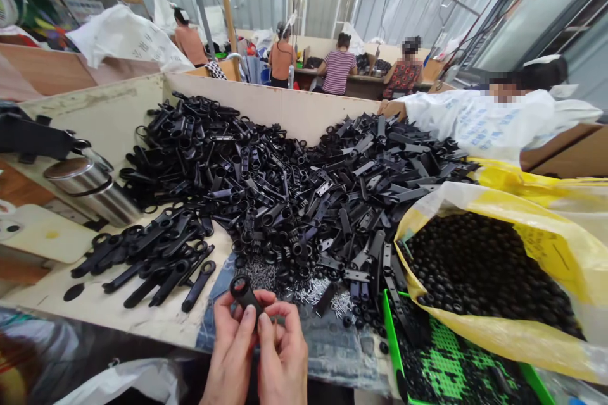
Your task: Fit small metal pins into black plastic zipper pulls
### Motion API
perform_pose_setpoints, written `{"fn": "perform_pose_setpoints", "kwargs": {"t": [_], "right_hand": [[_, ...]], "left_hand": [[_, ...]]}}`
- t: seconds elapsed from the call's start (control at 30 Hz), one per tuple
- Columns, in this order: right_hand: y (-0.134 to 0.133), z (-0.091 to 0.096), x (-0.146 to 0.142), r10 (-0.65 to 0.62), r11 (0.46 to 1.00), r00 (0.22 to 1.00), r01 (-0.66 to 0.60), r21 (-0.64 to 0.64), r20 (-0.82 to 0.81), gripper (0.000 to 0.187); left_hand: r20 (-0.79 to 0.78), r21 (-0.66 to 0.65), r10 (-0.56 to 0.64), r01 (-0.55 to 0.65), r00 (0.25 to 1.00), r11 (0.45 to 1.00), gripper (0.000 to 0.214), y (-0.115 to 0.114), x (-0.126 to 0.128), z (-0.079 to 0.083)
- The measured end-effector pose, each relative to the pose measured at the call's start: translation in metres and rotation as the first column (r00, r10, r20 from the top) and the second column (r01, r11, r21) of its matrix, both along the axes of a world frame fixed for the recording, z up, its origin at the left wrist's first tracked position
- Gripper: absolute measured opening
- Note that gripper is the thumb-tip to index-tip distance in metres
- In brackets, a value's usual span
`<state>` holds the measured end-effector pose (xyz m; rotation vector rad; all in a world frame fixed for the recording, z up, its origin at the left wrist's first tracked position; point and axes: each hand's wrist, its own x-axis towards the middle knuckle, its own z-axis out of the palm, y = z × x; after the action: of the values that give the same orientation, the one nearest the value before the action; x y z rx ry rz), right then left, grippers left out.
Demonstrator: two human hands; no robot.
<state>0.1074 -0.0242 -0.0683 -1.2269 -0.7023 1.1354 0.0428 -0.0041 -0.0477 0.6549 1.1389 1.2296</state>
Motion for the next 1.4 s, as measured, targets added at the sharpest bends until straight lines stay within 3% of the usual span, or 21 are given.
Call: {"fn": "perform_pose_setpoints", "kwargs": {"t": [0.17,0.27,0.37,0.43,0.5,0.6,0.73,0.83,0.9,0.97,1.07,1.1,1.17,1.23,1.27,1.33,1.4], "right_hand": [[-0.006,0.005,0.008,0.064,0.996,0.988,-0.055,-0.073,0.141,0.042],[-0.002,0.015,0.027,0.141,0.984,0.972,-0.116,-0.135,0.190,0.042],[0.011,0.030,0.051,0.192,0.974,0.951,-0.155,-0.163,0.242,0.040],[0.020,0.040,0.062,0.367,0.924,0.914,-0.336,-0.183,0.172,0.040],[0.025,0.048,0.066,0.540,0.831,0.841,-0.527,-0.176,0.029,0.040],[0.023,0.054,0.063,0.620,0.771,0.782,-0.622,-0.137,-0.059,0.039],[0.012,0.049,0.052,0.557,0.819,0.829,-0.557,-0.140,-0.038,0.039],[0.009,0.042,0.050,0.490,0.859,0.870,-0.493,-0.138,-0.051,0.041],[0.010,0.040,0.053,0.432,0.895,0.901,-0.433,-0.108,-0.034,0.042],[0.014,0.042,0.059,0.353,0.933,0.936,-0.351,-0.075,0.005,0.042],[0.018,0.047,0.066,0.324,0.945,0.945,-0.322,-0.055,0.041,0.041],[0.018,0.049,0.066,0.343,0.939,0.938,-0.340,-0.052,0.046,0.040],[0.019,0.051,0.064,0.371,0.928,0.927,-0.370,-0.034,0.058,0.039],[0.019,0.051,0.059,0.373,0.928,0.924,-0.373,-0.015,0.084,0.039],[0.019,0.050,0.057,0.361,0.932,0.927,-0.362,-0.009,0.103,0.039],[0.019,0.045,0.052,0.323,0.946,0.938,-0.324,-0.009,0.129,0.041],[0.018,0.038,0.049,0.276,0.961,0.954,-0.275,-0.021,0.119,0.043]], "left_hand": [[-0.071,-0.023,-0.132,0.130,0.989,0.991,0.046,0.004,-0.013,-0.016],[-0.107,-0.016,-0.191,0.191,0.976,0.982,0.042,0.009,-0.023,-0.007],[-0.143,-0.018,-0.332,0.333,0.932,0.943,0.038,0.007,-0.029,0.009],[-0.149,-0.043,-0.389,0.387,0.909,0.921,0.045,0.001,-0.031,0.019],[-0.166,-0.044,-0.374,0.372,0.912,0.927,0.063,-0.007,-0.034,0.027],[-0.216,0.006,-0.343,0.352,0.914,0.936,0.084,-0.021,-0.038,0.034],[-0.214,-0.023,-0.321,0.324,0.922,0.946,0.080,-0.028,-0.039,0.039],[-0.145,-0.085,-0.396,0.388,0.907,0.918,0.089,-0.018,-0.039,0.043],[-0.149,-0.059,-0.427,0.423,0.892,0.904,0.094,-0.009,-0.043,0.045],[-0.268,0.014,-0.393,0.412,0.879,0.911,0.081,-0.004,-0.047,0.045],[-0.419,0.102,-0.312,0.385,0.853,0.917,0.037,-0.010,-0.046,0.035],[-0.416,0.121,-0.246,0.322,0.875,0.939,0.030,-0.016,-0.043,0.031],[-0.357,0.147,-0.016,0.073,0.934,0.986,0.030,-0.028,-0.033,0.022],[-0.290,0.159,0.138,-0.094,0.947,0.983,0.030,-0.036,-0.025,0.016],[-0.258,0.157,0.157,-0.119,0.953,0.980,0.028,-0.036,-0.022,0.015],[-0.212,0.130,0.066,-0.039,0.975,0.991,0.023,-0.029,-0.023,0.017],[-0.216,0.102,-0.112,0.137,0.970,0.985,0.018,-0.017,-0.031,0.022]]}}
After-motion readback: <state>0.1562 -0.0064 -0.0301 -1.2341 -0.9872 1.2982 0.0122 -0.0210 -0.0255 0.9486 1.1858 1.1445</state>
